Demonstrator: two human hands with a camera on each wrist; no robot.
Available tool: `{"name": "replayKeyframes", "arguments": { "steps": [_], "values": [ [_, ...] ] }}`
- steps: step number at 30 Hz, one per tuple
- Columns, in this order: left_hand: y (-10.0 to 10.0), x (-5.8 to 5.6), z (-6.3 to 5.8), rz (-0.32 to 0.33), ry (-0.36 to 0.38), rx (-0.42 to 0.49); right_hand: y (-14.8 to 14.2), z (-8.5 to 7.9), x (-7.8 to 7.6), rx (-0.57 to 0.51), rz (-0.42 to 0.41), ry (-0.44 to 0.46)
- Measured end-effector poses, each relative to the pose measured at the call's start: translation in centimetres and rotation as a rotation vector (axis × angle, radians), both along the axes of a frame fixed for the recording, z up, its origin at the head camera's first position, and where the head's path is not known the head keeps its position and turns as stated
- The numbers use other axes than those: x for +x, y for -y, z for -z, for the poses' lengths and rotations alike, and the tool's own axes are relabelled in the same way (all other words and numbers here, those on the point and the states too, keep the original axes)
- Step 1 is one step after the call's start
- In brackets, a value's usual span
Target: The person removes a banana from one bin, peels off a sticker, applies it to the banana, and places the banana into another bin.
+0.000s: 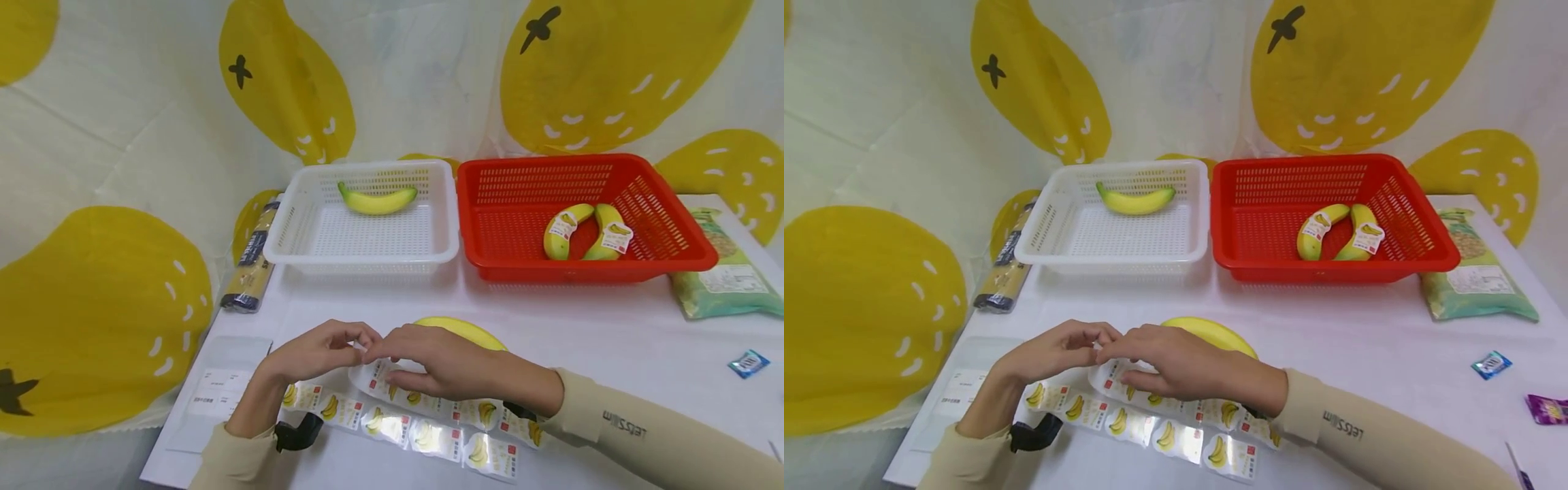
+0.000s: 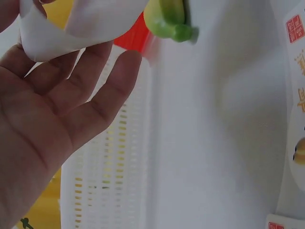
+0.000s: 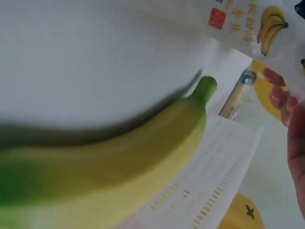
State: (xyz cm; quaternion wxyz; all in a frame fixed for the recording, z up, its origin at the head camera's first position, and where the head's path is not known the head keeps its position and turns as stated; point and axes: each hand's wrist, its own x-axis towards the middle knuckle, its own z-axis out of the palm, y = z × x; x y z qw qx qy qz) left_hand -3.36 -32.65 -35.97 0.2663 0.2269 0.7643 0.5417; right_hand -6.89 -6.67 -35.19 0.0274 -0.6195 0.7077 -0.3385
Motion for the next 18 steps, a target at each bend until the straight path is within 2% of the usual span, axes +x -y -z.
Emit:
{"name": "replayKeyframes", "arguments": {
  "steps": [7,9,10,12,14,16,17,18],
  "values": [
    [-0.3,0.0,0.4,-0.045,0.018,-0.001,0.7,0.8,-0.4,-0.019,0.008,0.010],
    [-0.4,0.3,0.5,-0.088,-0.006,-0.014,0.9,0.9,-0.6,-0.014,0.009,0.017],
    [-0.5,0.5,0.6,-0.135,-0.027,-0.021,0.9,0.9,-0.6,-0.006,0.011,0.035],
    [-0.8,1.2,0.8,-0.304,-0.098,-0.043,1.0,0.8,-0.7,0.007,0.022,0.093],
    [-1.5,2.1,0.7,-0.553,-0.188,-0.063,0.9,0.8,-0.9,0.011,0.043,0.166],
    [-2.4,3.3,0.6,-0.823,-0.287,-0.041,0.7,0.7,-1.0,-0.001,0.078,0.252],
    [-2.9,3.9,0.6,-0.932,-0.330,-0.028,0.6,0.7,-1.1,-0.010,0.098,0.293],
    [-3.4,4.6,0.6,-1.008,-0.360,-0.017,0.6,0.7,-1.2,-0.018,0.115,0.328]
  ]
}}
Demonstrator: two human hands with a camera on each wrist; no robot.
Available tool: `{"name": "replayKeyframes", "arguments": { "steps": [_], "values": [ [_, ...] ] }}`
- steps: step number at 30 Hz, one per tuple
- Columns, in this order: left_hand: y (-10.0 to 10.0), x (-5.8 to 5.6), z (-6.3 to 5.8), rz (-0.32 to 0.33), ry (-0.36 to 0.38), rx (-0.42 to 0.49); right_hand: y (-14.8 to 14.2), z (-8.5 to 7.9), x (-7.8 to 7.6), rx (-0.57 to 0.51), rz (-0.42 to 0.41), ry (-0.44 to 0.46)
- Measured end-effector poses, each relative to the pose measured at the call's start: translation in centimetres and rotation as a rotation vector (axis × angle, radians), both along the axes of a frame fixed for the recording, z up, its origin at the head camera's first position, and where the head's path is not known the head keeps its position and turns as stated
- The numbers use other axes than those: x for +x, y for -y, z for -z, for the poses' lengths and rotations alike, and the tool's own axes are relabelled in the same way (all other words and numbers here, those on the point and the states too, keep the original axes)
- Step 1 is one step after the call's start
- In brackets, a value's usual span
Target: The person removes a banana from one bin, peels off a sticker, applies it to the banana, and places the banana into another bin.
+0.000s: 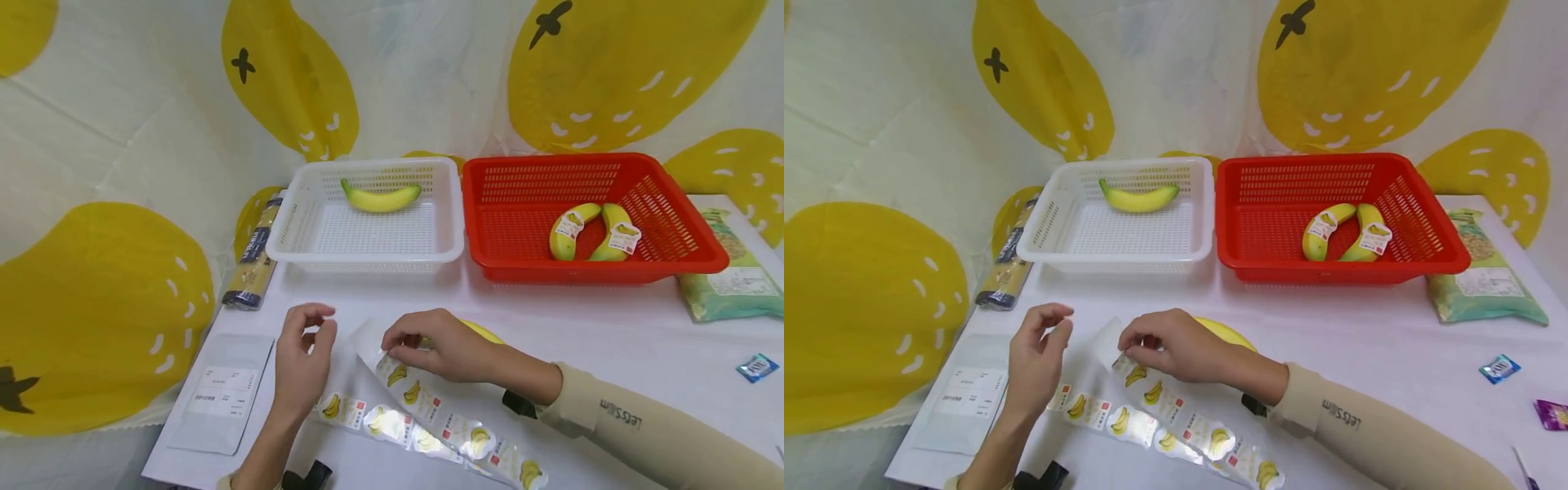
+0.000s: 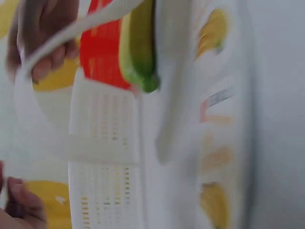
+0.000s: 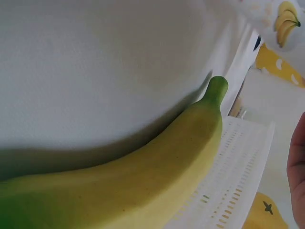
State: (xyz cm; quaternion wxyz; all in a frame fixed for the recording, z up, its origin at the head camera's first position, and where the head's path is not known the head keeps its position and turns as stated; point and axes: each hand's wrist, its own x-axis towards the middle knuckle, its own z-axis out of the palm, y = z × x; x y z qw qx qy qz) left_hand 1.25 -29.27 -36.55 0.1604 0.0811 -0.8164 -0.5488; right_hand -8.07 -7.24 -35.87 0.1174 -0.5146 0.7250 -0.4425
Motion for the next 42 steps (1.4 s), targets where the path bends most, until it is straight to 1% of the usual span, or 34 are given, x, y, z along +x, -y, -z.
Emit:
{"name": "replayKeyframes", "arguments": {
  "steps": [1,2,3,4,6,8,9,11,14,18,20,21,23,25,29,31,32,33,35,37,38,40,42],
  "values": [
    [-0.5,0.8,0.0,-0.038,-0.019,0.005,-0.1,-0.1,0.0,-0.003,0.022,0.034],
    [-1.0,1.5,0.1,-0.048,-0.010,0.006,-0.1,-0.1,0.0,-0.001,0.047,0.063],
    [-1.4,2.2,0.2,-0.029,0.020,0.004,-0.1,-0.2,-0.1,0.005,0.073,0.093],
    [-1.9,2.8,0.4,0.006,0.074,-0.003,-0.1,-0.2,-0.1,0.014,0.098,0.126],
    [-2.7,3.6,0.9,0.114,0.205,-0.014,-0.1,-0.2,-0.2,0.036,0.145,0.193],
    [-3.3,3.9,1.4,0.196,0.314,-0.001,0.0,-0.3,-0.1,0.050,0.189,0.254],
    [-3.5,3.9,1.6,0.217,0.350,0.014,0.0,-0.3,-0.2,0.053,0.204,0.282],
    [-3.8,3.7,2.0,0.236,0.365,0.078,0.2,-0.3,-0.1,0.055,0.226,0.328],
    [-3.8,3.3,2.5,0.258,0.335,0.170,0.3,-0.1,-0.1,0.050,0.252,0.369],
    [-3.4,2.9,2.8,0.320,0.310,0.257,0.2,0.0,-0.1,0.054,0.276,0.381],
    [-3.1,2.8,2.9,0.335,0.317,0.289,0.1,0.1,-0.1,0.050,0.288,0.351],
    [-3.0,2.7,3.0,0.341,0.314,0.297,0.1,0.1,-0.1,0.042,0.296,0.322],
    [-2.9,2.6,3.1,0.334,0.319,0.318,-0.1,0.3,-0.1,0.016,0.312,0.220],
    [-2.8,2.5,3.2,0.331,0.327,0.341,-0.3,0.7,0.0,-0.022,0.322,0.059],
    [-2.6,2.3,3.2,0.344,0.335,0.375,-0.4,1.4,0.0,-0.122,0.324,-0.334],
    [-2.4,2.3,3.1,0.359,0.336,0.376,-0.3,1.8,0.0,-0.170,0.318,-0.473],
    [-2.4,2.2,3.1,0.364,0.338,0.372,-0.3,1.8,0.0,-0.181,0.316,-0.514],
    [-2.3,2.2,3.0,0.372,0.339,0.362,-0.2,1.9,0.0,-0.187,0.312,-0.533],
    [-2.2,2.1,2.9,0.352,0.356,0.334,-0.2,2.0,0.0,-0.184,0.304,-0.526],
    [-2.1,1.8,2.8,0.298,0.355,0.302,-0.2,1.9,0.1,-0.166,0.296,-0.480],
    [-2.0,1.6,2.7,0.261,0.341,0.289,-0.3,1.9,0.1,-0.154,0.291,-0.451],
    [-2.1,1.1,2.7,0.186,0.304,0.280,-0.3,1.9,0.2,-0.143,0.281,-0.408],
    [-2.1,0.6,2.6,0.137,0.253,0.302,-0.3,1.9,0.2,-0.139,0.267,-0.380]
  ]
}}
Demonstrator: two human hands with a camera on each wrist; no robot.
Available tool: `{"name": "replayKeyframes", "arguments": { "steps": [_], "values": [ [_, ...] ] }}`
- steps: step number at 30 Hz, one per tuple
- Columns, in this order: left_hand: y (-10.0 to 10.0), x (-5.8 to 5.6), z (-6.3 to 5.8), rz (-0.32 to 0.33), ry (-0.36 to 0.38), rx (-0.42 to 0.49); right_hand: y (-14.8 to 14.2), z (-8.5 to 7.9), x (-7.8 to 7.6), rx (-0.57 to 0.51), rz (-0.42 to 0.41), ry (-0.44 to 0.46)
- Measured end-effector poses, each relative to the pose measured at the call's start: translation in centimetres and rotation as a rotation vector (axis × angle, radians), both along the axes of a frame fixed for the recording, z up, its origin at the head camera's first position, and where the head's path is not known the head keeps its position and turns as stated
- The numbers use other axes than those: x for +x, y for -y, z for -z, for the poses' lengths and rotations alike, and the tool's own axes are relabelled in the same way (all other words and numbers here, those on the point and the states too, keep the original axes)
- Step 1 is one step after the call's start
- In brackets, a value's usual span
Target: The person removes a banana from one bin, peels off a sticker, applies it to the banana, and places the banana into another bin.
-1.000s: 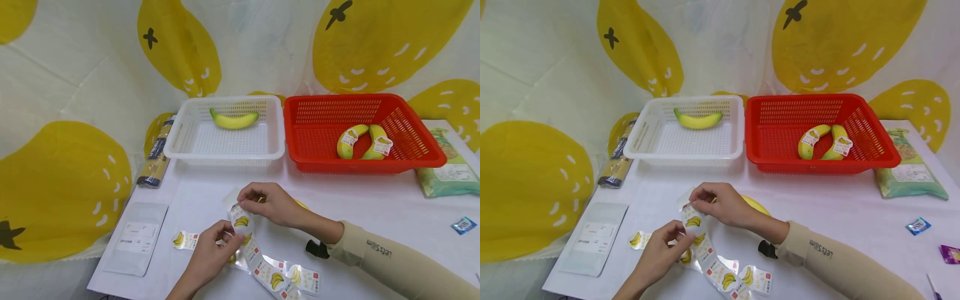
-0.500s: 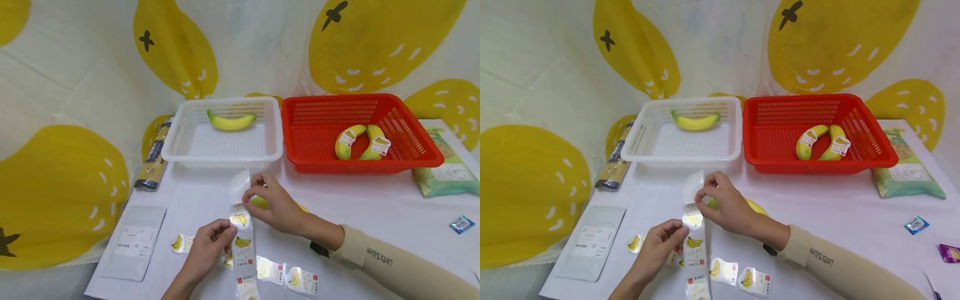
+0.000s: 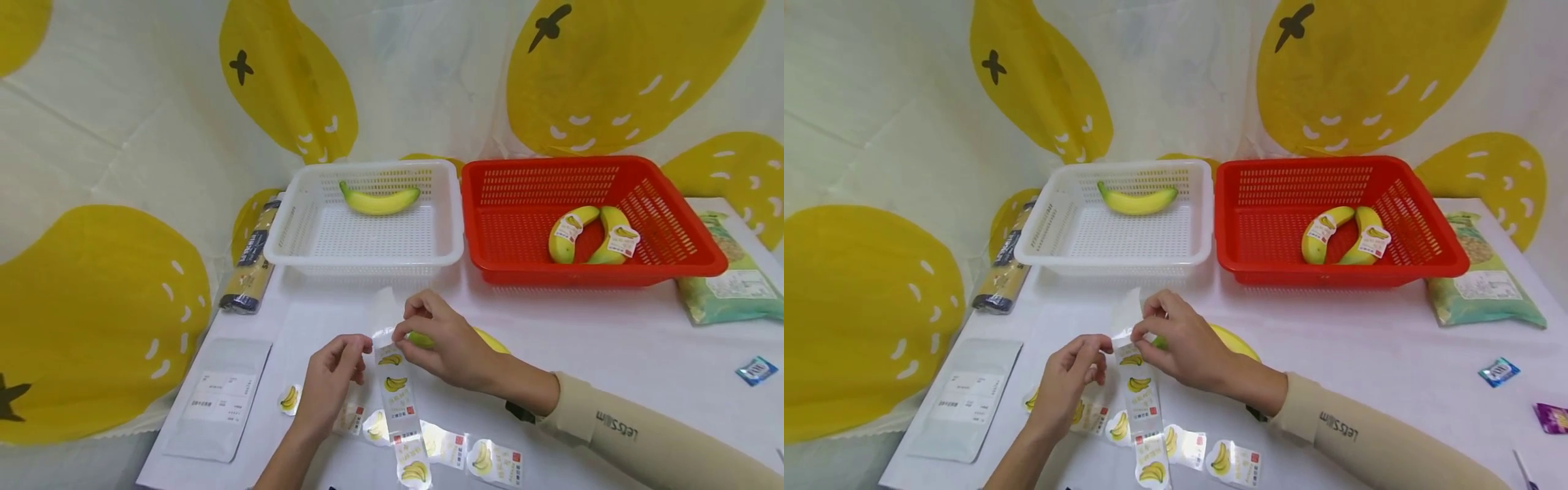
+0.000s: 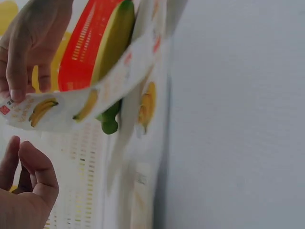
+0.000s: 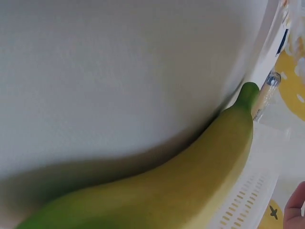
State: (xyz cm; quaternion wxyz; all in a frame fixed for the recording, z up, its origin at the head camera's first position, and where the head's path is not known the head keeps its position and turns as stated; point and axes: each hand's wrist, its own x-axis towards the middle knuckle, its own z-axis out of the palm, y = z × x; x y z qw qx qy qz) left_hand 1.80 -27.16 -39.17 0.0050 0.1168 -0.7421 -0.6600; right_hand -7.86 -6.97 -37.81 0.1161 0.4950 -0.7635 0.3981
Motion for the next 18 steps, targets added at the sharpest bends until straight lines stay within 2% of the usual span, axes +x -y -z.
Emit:
{"name": "replayKeyframes", "arguments": {
  "steps": [3,5,8,15,18],
  "values": [
    [-0.03,-0.64,0.02,-0.023,-0.021,0.086,0.15,0.18,0.03,-0.013,-0.023,-0.005],
    [-0.12,-0.91,0.08,-0.022,-0.008,0.156,0.19,0.33,0.00,-0.028,-0.040,-0.021],
    [-0.23,-1.12,0.23,-0.036,0.022,0.212,0.18,0.43,-0.05,-0.046,-0.061,-0.061],
    [-0.24,-1.23,0.60,-0.095,0.042,0.215,0.13,0.56,-0.13,-0.040,-0.101,-0.124],
    [0.01,-1.11,0.71,-0.125,0.042,0.178,0.29,0.71,-0.16,-0.065,-0.139,-0.127]
  ]
}}
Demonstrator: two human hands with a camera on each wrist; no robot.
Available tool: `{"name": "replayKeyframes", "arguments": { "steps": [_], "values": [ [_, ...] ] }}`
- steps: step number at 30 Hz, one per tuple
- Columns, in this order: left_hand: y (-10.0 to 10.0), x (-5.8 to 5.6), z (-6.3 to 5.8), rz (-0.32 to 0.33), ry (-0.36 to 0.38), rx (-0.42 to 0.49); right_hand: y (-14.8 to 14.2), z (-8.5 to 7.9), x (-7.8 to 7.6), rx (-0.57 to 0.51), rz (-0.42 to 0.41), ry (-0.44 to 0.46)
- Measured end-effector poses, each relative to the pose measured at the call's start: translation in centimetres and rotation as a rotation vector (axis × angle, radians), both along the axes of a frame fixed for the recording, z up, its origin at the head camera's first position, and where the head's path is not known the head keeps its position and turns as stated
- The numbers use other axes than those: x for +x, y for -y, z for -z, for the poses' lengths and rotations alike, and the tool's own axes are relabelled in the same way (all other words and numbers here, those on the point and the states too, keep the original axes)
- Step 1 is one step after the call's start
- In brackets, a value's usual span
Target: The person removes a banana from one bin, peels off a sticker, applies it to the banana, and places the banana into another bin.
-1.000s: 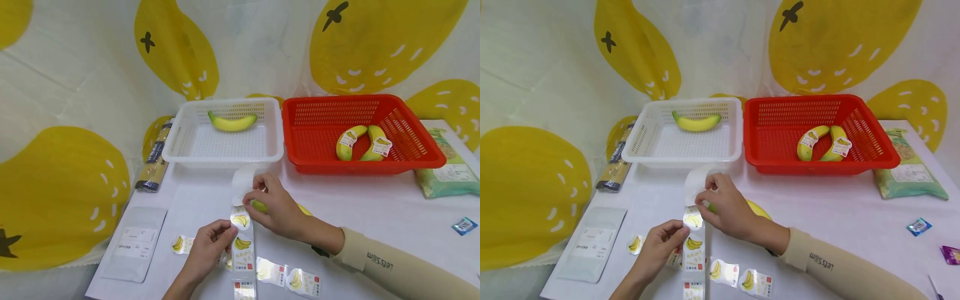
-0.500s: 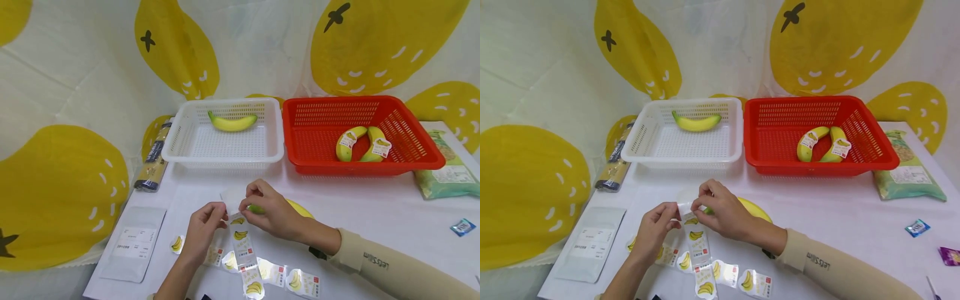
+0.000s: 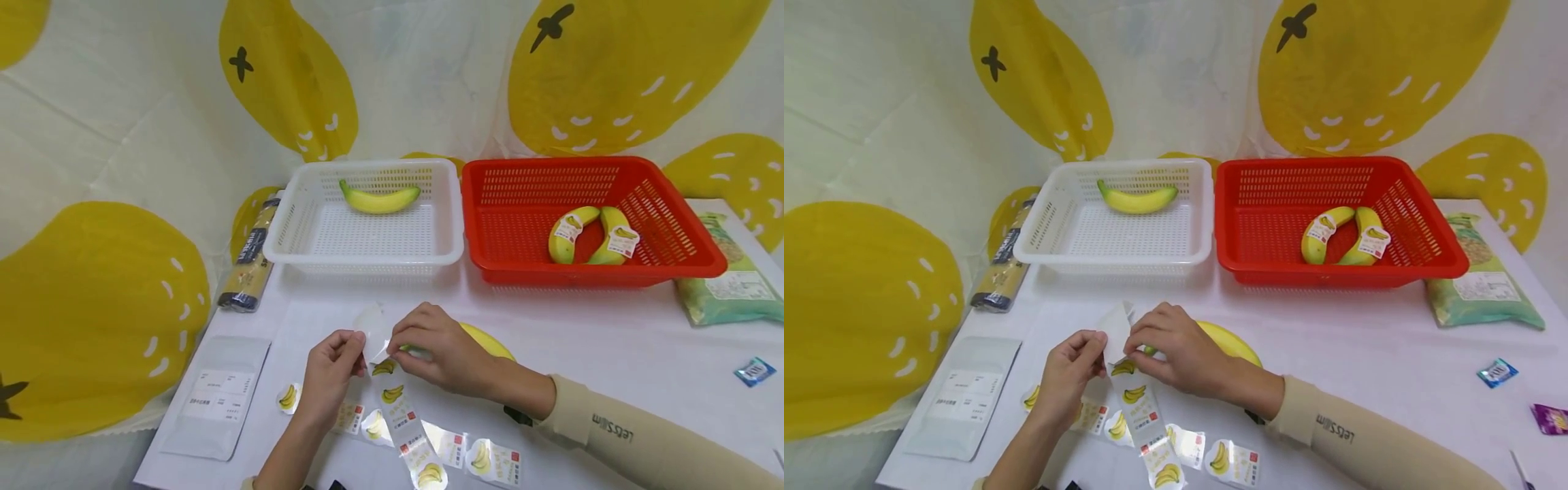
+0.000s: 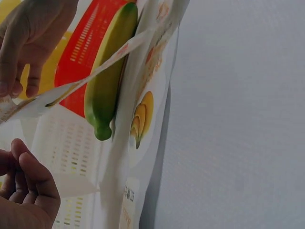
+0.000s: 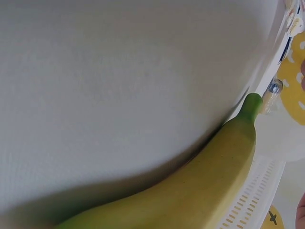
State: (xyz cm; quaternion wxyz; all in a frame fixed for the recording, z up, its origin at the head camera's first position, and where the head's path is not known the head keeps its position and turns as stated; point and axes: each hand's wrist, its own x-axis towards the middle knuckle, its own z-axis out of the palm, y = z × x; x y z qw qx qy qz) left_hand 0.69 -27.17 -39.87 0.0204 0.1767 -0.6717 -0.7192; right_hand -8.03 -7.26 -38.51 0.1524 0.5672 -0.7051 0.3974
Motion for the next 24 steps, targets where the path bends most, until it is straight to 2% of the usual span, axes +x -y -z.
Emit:
{"name": "replayKeyframes", "arguments": {
  "steps": [7,13,18,24],
  "values": [
    [0.4,0.3,0.0,-0.021,0.011,-0.132,-0.1,-0.1,-0.1,-0.044,-0.089,0.002],
    [0.7,0.2,0.0,-0.038,0.020,-0.132,-0.3,-0.2,-0.2,-0.069,-0.119,-0.017],
    [0.9,0.2,0.3,-0.058,0.029,-0.125,-0.4,-0.3,-0.2,-0.144,-0.156,-0.047],
    [1.2,0.3,0.6,-0.099,0.045,-0.172,-0.8,-0.5,-0.2,-0.203,-0.168,0.005]
  ]
}}
